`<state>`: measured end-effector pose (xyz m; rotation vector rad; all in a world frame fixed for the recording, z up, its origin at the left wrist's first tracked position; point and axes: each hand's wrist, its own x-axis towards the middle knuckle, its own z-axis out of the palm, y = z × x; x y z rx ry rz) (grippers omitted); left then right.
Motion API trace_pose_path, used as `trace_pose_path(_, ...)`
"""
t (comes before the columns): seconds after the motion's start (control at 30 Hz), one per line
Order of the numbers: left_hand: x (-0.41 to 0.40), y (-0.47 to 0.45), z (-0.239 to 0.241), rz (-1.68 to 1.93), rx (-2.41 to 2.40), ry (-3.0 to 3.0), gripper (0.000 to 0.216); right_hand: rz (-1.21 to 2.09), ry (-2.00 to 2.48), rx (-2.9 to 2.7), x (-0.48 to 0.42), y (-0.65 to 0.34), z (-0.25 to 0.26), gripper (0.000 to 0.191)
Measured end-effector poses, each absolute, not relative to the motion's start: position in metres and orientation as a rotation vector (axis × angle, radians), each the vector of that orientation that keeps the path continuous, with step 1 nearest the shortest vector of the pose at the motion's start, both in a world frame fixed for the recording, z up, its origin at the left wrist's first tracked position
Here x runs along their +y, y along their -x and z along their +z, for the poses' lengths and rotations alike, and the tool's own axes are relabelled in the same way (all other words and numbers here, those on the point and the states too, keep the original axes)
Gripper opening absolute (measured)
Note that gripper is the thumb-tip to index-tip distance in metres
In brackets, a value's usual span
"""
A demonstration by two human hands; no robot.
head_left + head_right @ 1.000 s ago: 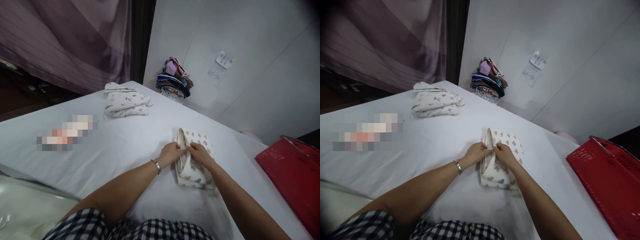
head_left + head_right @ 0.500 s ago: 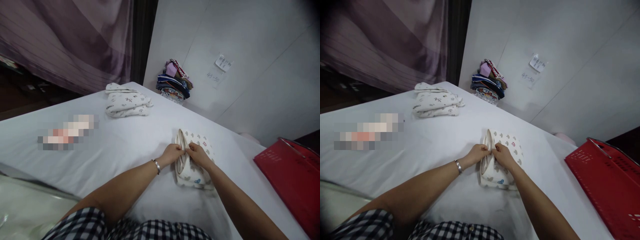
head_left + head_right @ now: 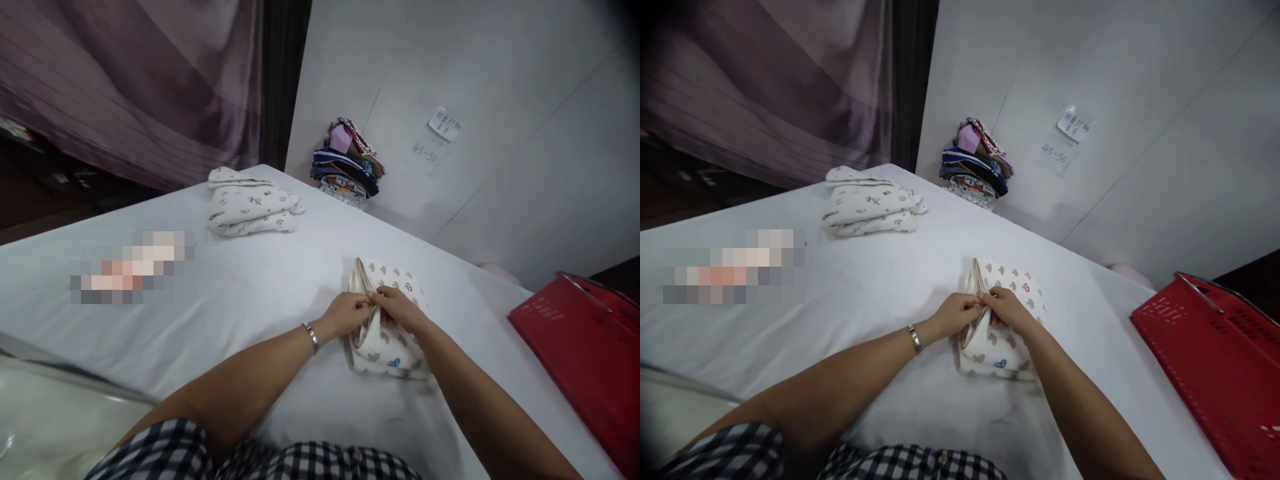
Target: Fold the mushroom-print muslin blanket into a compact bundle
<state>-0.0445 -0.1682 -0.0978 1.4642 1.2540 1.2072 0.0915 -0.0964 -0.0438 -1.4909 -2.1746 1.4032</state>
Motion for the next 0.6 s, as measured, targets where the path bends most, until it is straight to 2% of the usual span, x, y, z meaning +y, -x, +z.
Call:
trace_pose_path(0.13, -0.163, 0.053, -0.098, 1.171, 1.398, -1.476, 0.026, 1.509, 1.496, -2.106, -0.094, -0.094, -0.048, 0.022)
trace_pose_path(0.37, -0.158, 0.06, -0.096, 1.047, 1.837, -1.34, 0.022, 1.413, 1.483, -2.125, -0.096, -0.098, -0.054, 0.02)
trace_pose_path(0.5, -0.159, 0.061, -0.095, 0.995, 1.864, -1.354, 0.028, 1.366, 1.464, -2.174, -0.097, -0.099, -0.055, 0.022)
trace_pose_path(0.6, -0.157, 0.062, -0.099, 1.033, 1.785, -1.36, 0.021, 1.338, 1.457, -2.2, -0.097, -0.098, -0.055, 0.022)
